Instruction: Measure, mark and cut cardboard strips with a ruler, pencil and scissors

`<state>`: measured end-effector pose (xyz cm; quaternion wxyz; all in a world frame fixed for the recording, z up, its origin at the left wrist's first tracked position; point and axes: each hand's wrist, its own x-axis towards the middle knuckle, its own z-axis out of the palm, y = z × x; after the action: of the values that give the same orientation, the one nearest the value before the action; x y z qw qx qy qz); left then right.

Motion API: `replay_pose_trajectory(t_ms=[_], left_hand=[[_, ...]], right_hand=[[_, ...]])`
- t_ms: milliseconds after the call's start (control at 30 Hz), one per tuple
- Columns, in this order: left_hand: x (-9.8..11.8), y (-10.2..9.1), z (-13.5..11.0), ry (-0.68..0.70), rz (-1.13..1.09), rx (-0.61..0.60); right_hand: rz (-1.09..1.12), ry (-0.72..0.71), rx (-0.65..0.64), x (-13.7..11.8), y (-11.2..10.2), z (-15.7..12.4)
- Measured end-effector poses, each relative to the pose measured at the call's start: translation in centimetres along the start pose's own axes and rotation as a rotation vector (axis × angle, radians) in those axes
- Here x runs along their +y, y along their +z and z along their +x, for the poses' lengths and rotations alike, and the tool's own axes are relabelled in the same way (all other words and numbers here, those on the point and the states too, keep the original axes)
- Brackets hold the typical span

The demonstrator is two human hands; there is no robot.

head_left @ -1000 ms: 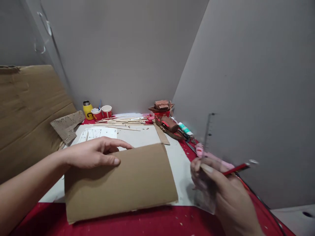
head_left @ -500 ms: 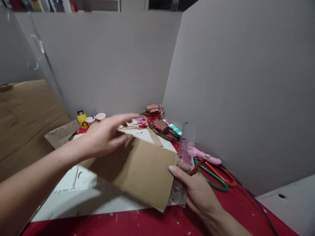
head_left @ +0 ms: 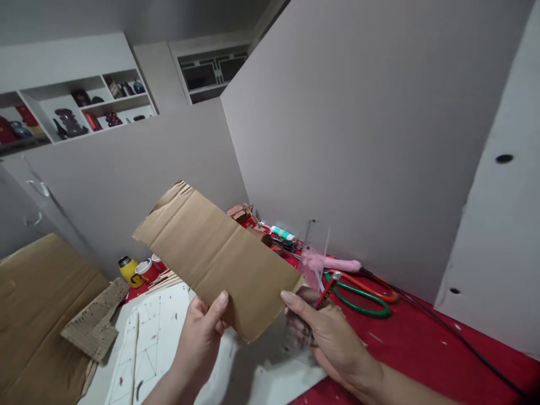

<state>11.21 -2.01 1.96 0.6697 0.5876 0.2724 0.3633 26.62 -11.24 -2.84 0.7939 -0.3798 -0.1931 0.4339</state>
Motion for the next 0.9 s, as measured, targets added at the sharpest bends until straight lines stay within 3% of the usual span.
replay_pose_trajectory(t_ms=[100,233,333,500,700,900], left_hand=[[1.4,-0.1,0.6,0.063,-0.027,0.026],[3.0,-1.9,1.0,0.117,-0.011,0.037],[3.6,-3.0,0.9,0.118,0.039,0.047],[4.6,-4.1,0.6,0.09,0.106,0.057],[5.5,-4.7,0.3,0.033,0.156,0.042],[4.8,-4.7,1.3,-0.024,0.089,-0.002]], right_hand=[[-0.068,-0.018,-0.064,0.2,-0.5,0.3],[-0.203,-0.225,-0.041,-0.2,-1.4,1.0],[-0.343,-0.331,-0.06,-1.5,-1.7,1.1],[-0.578,-0.376,-0.171,-4.0,-1.3,-0.1],[-0.492,-0.09,-0.476,-6.8,-1.6,-0.4],[-0.665,0.06,-0.732,-8.7,-1.2,1.2]])
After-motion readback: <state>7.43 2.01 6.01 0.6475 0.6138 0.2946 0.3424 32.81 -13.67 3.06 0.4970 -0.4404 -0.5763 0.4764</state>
